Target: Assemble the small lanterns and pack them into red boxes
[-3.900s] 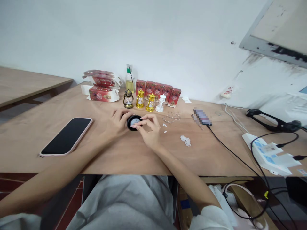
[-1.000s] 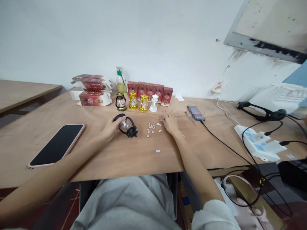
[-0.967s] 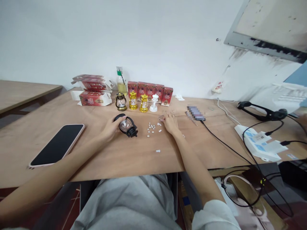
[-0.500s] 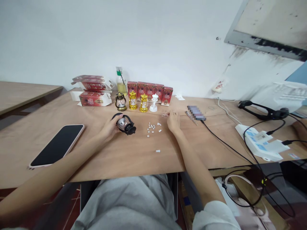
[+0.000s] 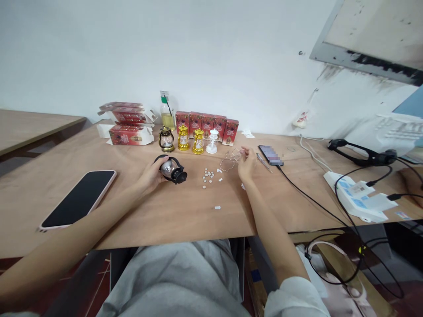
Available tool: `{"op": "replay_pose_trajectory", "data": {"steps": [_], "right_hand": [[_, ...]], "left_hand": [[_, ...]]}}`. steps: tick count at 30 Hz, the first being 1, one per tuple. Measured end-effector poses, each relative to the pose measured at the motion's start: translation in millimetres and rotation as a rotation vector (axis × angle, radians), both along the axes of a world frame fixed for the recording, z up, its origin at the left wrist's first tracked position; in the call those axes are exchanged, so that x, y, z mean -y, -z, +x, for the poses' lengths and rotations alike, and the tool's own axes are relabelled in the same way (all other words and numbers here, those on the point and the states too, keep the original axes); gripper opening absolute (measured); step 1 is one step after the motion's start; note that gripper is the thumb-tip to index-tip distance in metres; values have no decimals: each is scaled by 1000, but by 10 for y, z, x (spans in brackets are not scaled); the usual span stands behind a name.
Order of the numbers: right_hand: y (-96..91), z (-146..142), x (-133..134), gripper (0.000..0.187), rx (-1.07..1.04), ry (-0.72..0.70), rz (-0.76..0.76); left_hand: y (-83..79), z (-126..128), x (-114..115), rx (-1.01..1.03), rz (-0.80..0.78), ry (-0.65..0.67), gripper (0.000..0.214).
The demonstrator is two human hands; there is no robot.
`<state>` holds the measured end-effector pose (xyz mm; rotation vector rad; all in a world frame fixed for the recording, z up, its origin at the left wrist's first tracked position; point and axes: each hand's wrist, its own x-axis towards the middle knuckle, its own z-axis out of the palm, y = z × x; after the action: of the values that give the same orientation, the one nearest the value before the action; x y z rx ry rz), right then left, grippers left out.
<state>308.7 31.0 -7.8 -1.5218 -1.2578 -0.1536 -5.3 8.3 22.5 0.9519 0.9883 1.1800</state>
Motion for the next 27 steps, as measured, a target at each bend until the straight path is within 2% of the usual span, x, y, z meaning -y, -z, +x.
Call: {"op": "replay_pose_trajectory", "data": {"steps": [3,5,7,10,12,15,19,22,27], "right_hand": [[-9,15,-45,41,-169,17,58],[-37,-3,-61,43,-286,-43,72],[-83,-55,-50,43,-393,-193,64],[-165,-211,41,39,-512,-533,-5],[-213,-360,153,35,-546,-736,-89],[-263,-611,354,32,-555,-952,-284],[-288,-896,558,35,-492,-1262,-609],[-283,-1020,619,35,-472,-1345,-726],[-274,-1047,628,50,-605,-1285,-754]], "left_hand": [[-4,-2,-6,21,-19,-12,33],[-14,-2,-9,47,-48,-13,31],[-26,-6,-15,100,-98,-6,27],[-44,-26,-40,231,-170,10,21],[-55,-49,-68,301,-205,-50,17],[-71,-88,-113,368,-223,-186,11],[-79,-115,-140,398,-203,-230,13],[-63,-111,-139,376,-200,-232,15],[-20,-114,-156,321,-187,-236,14]]}}
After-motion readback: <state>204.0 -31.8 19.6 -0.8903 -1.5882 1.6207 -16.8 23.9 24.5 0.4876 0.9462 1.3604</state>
